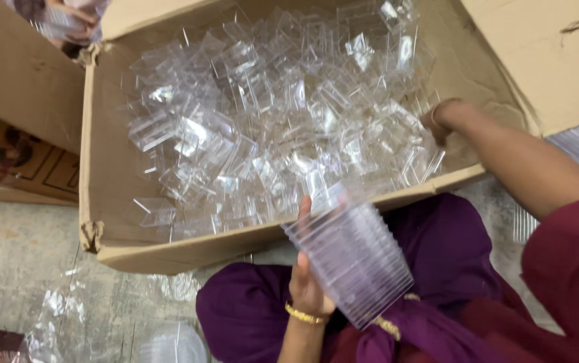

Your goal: The person sits on the floor and repeatedly picks small clear plastic containers from a large cardboard box. They align and stack the containers into neat piles, then place the stacks on the floor beside them.

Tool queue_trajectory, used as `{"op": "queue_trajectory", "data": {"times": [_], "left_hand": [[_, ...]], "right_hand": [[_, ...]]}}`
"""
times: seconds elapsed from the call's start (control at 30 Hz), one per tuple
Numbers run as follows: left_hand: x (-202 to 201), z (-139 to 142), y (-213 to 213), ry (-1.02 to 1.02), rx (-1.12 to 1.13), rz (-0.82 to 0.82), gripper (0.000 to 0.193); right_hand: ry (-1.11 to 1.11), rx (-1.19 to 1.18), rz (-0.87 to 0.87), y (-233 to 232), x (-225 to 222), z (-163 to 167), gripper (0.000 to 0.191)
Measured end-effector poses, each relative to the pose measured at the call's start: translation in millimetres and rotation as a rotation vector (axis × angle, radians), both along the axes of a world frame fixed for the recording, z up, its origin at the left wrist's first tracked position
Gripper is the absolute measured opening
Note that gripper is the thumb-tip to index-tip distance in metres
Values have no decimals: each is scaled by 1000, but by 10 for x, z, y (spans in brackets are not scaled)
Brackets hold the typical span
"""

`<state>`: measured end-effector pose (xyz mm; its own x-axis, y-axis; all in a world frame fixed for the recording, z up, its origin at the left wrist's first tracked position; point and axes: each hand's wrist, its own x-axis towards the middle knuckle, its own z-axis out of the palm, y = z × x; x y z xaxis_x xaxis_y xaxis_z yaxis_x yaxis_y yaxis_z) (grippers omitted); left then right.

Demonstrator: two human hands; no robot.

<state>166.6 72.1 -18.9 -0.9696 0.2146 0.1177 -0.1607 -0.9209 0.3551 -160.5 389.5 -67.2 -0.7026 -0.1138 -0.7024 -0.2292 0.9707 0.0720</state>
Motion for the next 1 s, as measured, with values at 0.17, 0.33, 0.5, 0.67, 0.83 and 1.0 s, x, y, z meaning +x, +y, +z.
{"op": "queue_trajectory", "data": {"times": [0.17, 0.33, 0.5, 0.67, 0.83, 1.0], "left_hand": [[18, -109, -13, 27, -54, -85, 106], [42, -178, -14, 197, -470, -294, 107], [236, -313, 259, 253, -695, -447, 107], [297, -426, 307, 201, -668, -208, 119], [335, -440, 255, 223, -743, -111, 117], [453, -532, 205, 99, -659, -52, 91]], "right_hand": [[313, -980, -120, -199, 846, 985, 63], [341, -1264, 483, -263, 1780, 1432, 63], [-236, -764, 444, -627, 2185, 1600, 68], [-3, -1109, 366, -1148, 2497, 1263, 98], [-232, -1243, -72, -1183, 2224, 1292, 102], [348, -525, 115, -955, 648, 1089, 79]]}}
